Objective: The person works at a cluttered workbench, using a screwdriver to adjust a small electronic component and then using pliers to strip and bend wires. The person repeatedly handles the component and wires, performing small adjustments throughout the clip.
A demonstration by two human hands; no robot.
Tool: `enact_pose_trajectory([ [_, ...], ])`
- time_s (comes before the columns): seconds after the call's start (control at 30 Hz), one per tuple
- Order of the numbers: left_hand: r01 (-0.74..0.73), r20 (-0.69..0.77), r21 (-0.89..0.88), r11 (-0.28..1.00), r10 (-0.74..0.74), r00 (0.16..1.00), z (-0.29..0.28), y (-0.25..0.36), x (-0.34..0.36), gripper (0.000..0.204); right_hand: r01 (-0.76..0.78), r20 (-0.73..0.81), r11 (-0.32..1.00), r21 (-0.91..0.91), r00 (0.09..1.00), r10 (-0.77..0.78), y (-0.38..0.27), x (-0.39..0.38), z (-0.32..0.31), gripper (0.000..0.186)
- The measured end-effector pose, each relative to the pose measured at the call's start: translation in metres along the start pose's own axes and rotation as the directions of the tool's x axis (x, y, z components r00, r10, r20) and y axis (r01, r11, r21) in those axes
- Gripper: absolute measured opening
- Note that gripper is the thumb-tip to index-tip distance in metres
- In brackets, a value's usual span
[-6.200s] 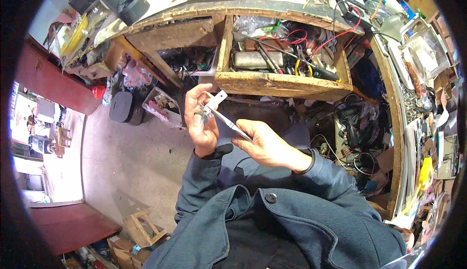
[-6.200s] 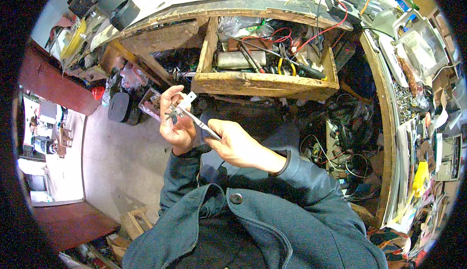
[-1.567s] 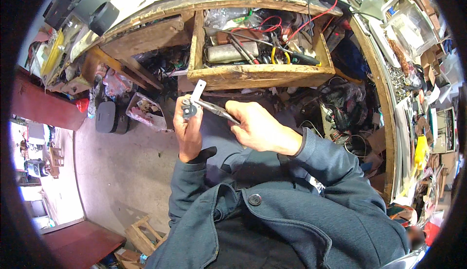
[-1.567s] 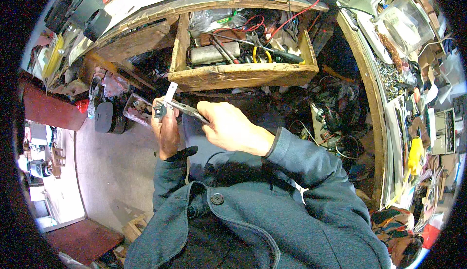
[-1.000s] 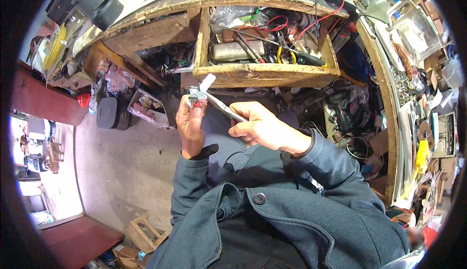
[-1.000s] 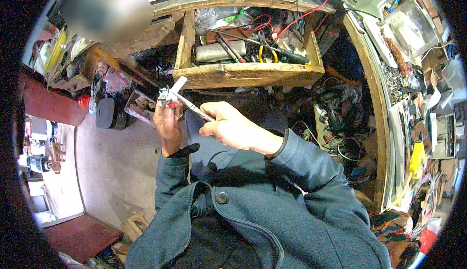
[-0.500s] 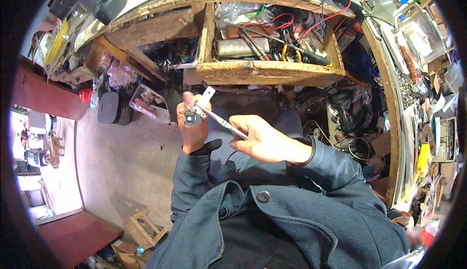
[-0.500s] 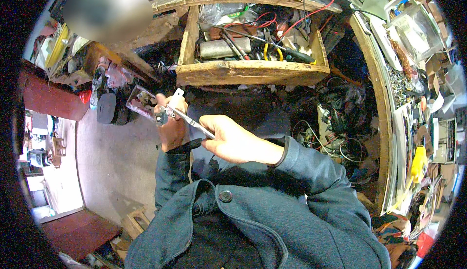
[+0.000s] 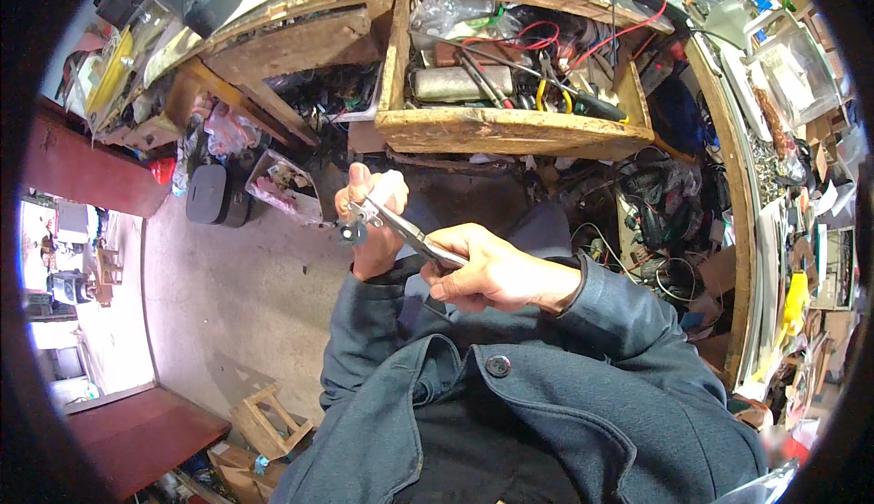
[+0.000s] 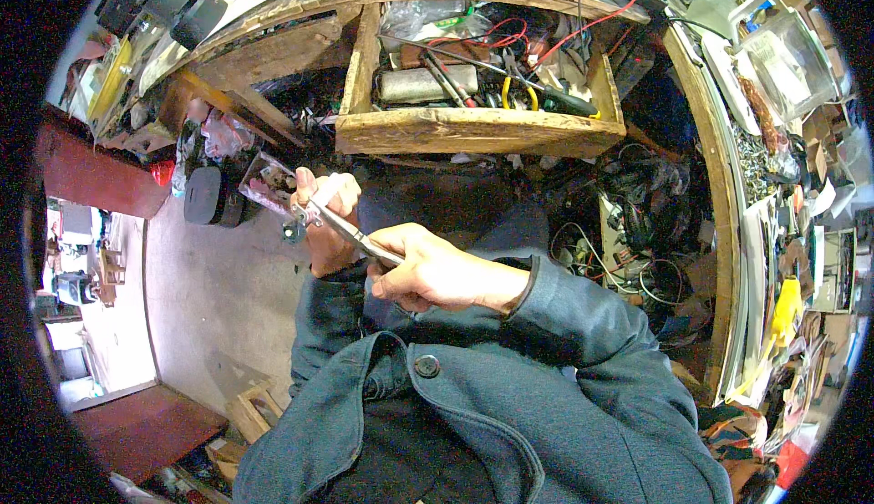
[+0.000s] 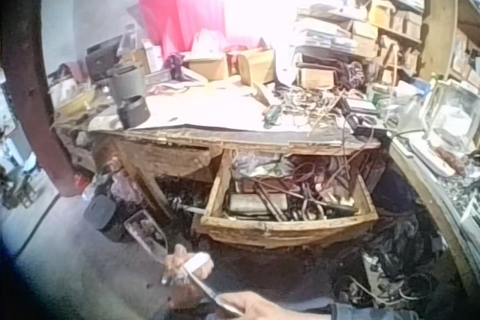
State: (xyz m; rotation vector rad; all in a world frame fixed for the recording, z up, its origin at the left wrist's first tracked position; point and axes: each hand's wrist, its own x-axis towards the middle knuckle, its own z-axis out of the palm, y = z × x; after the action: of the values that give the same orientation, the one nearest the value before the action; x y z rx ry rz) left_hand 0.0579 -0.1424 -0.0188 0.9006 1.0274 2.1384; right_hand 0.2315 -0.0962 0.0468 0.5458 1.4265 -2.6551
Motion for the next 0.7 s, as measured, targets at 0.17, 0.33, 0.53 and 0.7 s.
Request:
enact_pose_trajectory([
  [0.17,0.027,-0.018,0.008,1.0,-0.026,0.999,0.013,0.01,0.003,0.06,-0.05,0.088,0.966,0.255,0.996,0.028,0.007,0.003,-0.002,0.018],
  [0.33,0.096,-0.025,0.129,0.987,-0.094,0.995,-0.006,0.0,0.001,0.061,-0.001,-0.065,0.999,-0.053,0.998,-0.002,-0.002,0.001,-0.007,0.016],
  [0.53,0.232,0.262,-0.045,0.972,-0.213,0.941,-0.02,0.006,0.003,0.069,0.051,-0.108,0.926,-0.375,0.989,-0.098,-0.006,0.0,-0.013,0.017],
  [0.7,0.353,0.319,-0.2,0.914,-0.279,0.906,-0.031,-0.004,0.001,0.057,0.143,-0.111,0.851,-0.505,0.967,-0.228,-0.006,0.0,-0.022,0.015],
])
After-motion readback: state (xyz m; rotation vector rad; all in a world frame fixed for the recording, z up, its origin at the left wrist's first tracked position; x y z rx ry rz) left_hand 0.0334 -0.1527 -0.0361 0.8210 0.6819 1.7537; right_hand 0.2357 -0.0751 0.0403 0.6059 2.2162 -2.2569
